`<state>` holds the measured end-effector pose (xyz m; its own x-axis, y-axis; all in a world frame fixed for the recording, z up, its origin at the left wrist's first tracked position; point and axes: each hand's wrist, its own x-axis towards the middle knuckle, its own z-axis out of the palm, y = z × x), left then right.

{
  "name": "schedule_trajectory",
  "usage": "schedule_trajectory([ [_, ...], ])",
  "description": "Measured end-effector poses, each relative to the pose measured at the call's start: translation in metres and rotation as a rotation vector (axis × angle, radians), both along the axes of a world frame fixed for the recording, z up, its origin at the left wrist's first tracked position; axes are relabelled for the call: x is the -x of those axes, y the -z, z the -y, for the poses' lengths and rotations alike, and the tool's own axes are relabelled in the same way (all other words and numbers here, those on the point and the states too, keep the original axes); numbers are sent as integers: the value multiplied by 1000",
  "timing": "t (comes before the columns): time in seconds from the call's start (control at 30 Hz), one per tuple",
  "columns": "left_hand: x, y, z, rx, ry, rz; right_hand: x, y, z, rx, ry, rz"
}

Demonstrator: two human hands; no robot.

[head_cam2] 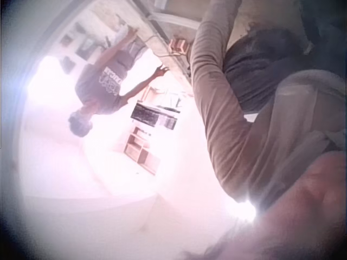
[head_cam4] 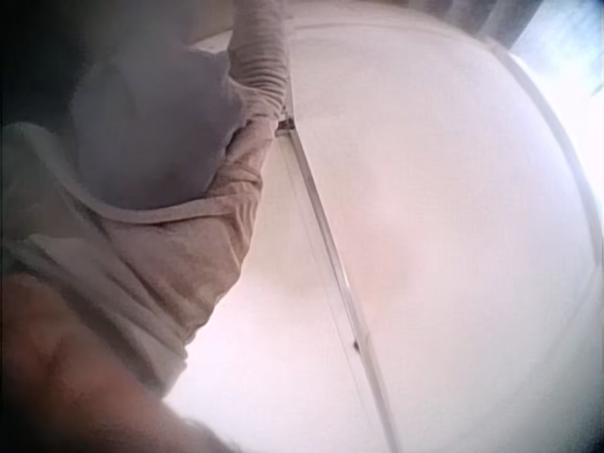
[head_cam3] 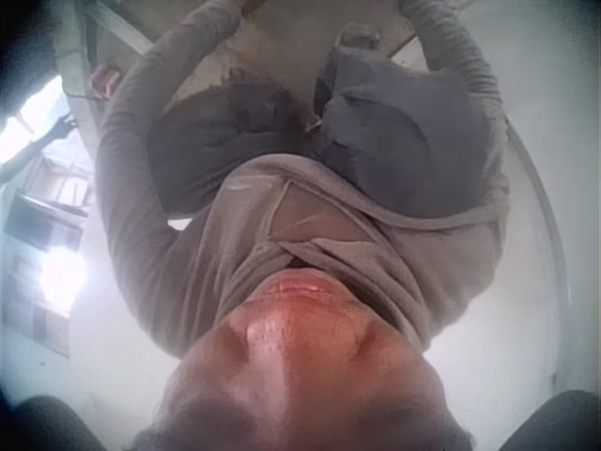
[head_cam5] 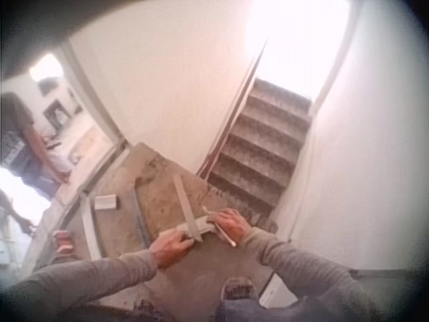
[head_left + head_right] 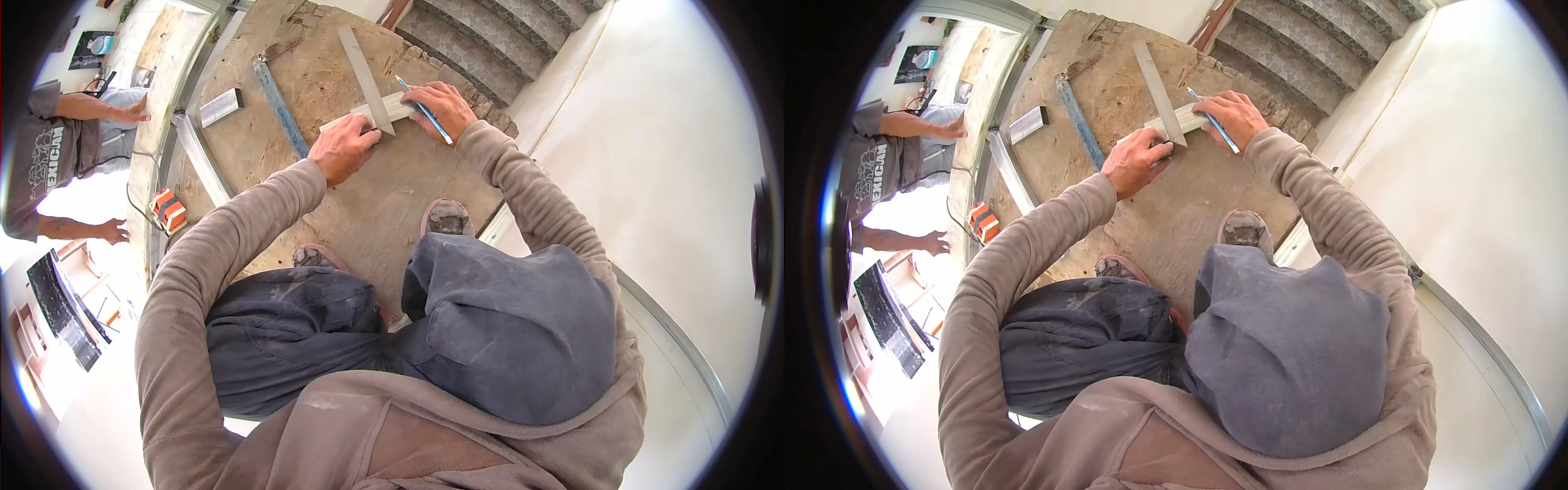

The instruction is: The person measures and marks metal pieces using a square and a pencil, gestures and communicates with another worker, and aligns a long metal rail against the wall frame by hand.

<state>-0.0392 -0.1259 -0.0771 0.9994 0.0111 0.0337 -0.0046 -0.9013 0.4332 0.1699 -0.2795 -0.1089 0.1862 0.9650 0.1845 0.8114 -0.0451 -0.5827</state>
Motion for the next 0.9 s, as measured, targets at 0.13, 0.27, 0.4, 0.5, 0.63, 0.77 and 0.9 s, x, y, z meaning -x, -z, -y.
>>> schedule_trajectory([
  [0.13, 0, 3, -4, -35, 34, 31, 2, 0, 0, -1, 4, -7],
  [0.27, 1, 4, -5, -48, 52, 35, 2, 2, 0, 2, 4, -1],
  [0.4, 2, 5, -6, -64, 64, 43, 1, 2, 1, 11, -3, 10],
  [0.5, 3, 5, -6, -60, 73, 29, 1, 2, 0, 23, -2, 12],
  [0.63, 3, 6, -7, -52, 83, 22, 3, 1, 0, 27, 3, 15],
  [0.77, 2, 5, -7, -50, 81, 21, 2, 2, 1, 29, 7, 16],
  [0.9, 3, 3, -8, -59, 87, 9, 3, 2, 0, 35, 9, 6],
])
